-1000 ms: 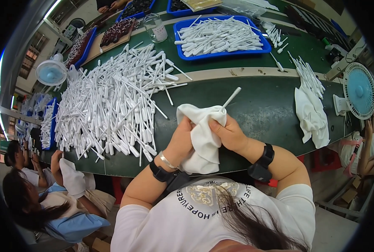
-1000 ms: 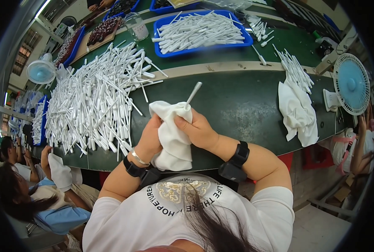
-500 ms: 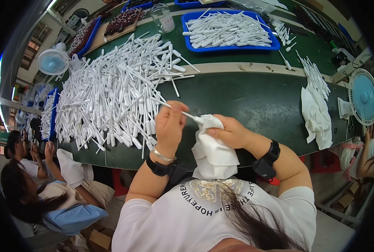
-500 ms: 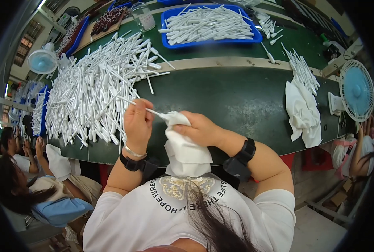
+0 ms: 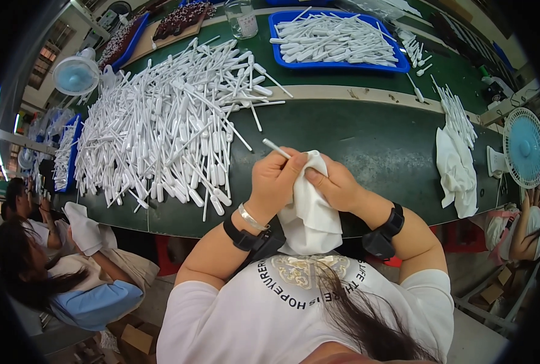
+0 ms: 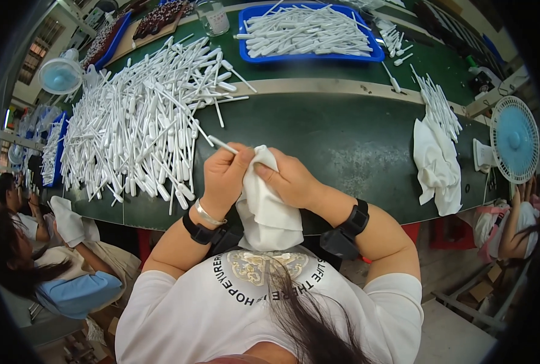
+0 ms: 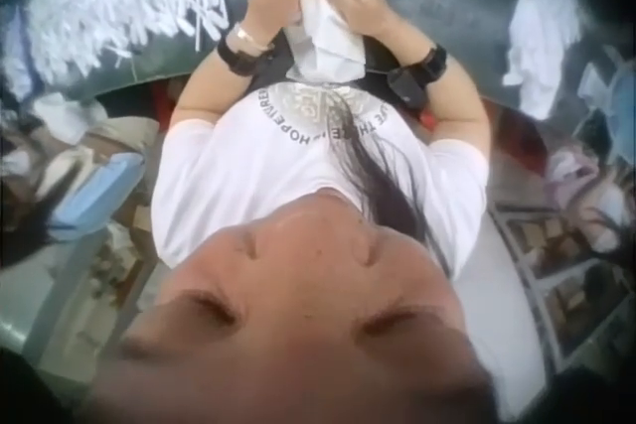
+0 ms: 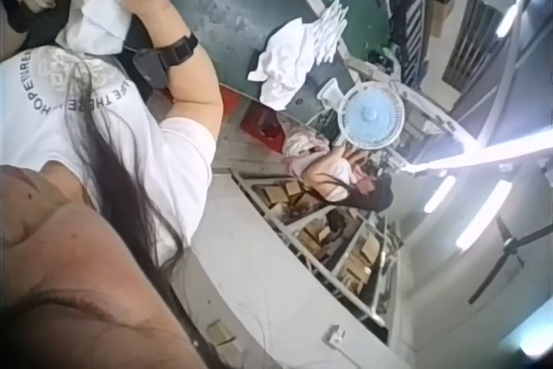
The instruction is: The person picks up a white plastic component from a pile, wipes it with a cloth, and places it into a blue tray. This process is repeated with several more components throughout the video.
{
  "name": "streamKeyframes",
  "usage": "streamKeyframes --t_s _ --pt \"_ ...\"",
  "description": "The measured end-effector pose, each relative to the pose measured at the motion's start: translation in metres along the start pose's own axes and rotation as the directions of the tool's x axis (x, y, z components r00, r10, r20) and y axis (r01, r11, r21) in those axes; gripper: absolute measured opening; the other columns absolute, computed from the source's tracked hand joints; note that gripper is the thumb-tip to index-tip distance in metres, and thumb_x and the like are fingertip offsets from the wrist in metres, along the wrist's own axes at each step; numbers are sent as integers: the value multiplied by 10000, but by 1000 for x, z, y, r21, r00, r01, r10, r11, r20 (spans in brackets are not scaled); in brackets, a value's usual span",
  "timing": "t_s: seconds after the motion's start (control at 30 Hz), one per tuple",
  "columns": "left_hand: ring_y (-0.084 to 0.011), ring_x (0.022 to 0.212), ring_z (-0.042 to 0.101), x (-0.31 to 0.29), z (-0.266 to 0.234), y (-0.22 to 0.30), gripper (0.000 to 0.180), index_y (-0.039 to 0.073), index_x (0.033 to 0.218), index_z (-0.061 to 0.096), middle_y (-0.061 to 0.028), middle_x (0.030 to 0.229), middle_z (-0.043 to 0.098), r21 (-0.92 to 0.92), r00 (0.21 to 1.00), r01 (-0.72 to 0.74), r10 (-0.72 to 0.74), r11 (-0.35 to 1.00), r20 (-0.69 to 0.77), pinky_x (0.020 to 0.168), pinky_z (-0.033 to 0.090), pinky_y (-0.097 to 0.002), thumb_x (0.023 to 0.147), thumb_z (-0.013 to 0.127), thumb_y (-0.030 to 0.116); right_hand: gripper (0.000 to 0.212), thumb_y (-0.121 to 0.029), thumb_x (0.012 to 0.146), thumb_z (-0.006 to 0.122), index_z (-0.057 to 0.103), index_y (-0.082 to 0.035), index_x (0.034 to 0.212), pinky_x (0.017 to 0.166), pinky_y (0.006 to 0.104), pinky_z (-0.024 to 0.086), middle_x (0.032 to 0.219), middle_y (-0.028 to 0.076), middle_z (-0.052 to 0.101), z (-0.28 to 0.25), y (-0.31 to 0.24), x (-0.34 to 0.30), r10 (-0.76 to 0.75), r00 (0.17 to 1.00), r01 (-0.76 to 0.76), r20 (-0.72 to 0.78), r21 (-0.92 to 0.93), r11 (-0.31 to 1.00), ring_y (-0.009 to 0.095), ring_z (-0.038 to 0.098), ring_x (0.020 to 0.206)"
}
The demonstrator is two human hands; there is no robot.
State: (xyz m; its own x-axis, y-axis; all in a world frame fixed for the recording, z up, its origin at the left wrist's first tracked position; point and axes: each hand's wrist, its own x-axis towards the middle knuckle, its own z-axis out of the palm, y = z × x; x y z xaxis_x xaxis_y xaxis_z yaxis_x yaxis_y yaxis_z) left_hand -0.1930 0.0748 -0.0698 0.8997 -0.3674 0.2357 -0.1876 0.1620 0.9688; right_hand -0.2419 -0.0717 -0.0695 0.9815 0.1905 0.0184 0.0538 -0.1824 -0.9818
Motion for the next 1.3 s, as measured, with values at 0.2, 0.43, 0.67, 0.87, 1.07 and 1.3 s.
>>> streamKeyframes --t_s 0.2,0.43,0.67,0.87,1.07,1.3 --pt "-35 455 417 -5 -8 11 169 21 778 563 9 579 510 -199 989 142 -146 970 -8 399 315 -168 851 555 174 276 -256 905 432 503 -27 1040 690 247 436 896 25 562 -3 -5 0 73 986 -119 149 327 937 94 533 782" --pt "-42 448 424 1 -24 9 185 18 775 558 -3 568 500 -407 989 -8 -54 913 -141 394 319 -170 858 543 183 267 -261 903 440 507 -35 1029 691 235 445 897 19 560 -11 0 0 210 928 -355 309 556 752 71 530 790" --pt "-44 450 435 -4 -5 -1 181 18 775 549 -11 552 494 177 965 -263 260 948 38 383 314 -169 860 540 178 261 -203 876 490 496 -26 1068 705 263 443 882 29 573 5 4 -1 -70 996 68 54 36 997 121 544 794" --pt "-45 458 441 3 -23 9 155 29 783 552 -5 554 499 -319 976 151 -193 936 -103 381 320 -171 857 543 165 250 -155 868 500 488 -31 1085 727 261 432 909 37 573 1 -2 -3 -120 992 115 -21 -167 979 123 534 816" --pt "-67 494 469 2 -19 3 152 19 829 566 -19 607 511 -328 970 76 -147 942 -196 423 374 -202 846 560 171 263 -143 863 509 483 -30 1100 723 254 430 921 34 573 5 4 -1 -73 996 71 -46 -34 997 117 532 825" --pt "-177 581 533 1 -3 11 178 10 922 582 -85 782 549 432 944 -331 295 839 151 545 435 -263 795 597 133 236 -169 866 500 513 -17 1046 684 248 461 926 66 577 -5 11 4 157 982 -187 102 560 807 122 568 799"
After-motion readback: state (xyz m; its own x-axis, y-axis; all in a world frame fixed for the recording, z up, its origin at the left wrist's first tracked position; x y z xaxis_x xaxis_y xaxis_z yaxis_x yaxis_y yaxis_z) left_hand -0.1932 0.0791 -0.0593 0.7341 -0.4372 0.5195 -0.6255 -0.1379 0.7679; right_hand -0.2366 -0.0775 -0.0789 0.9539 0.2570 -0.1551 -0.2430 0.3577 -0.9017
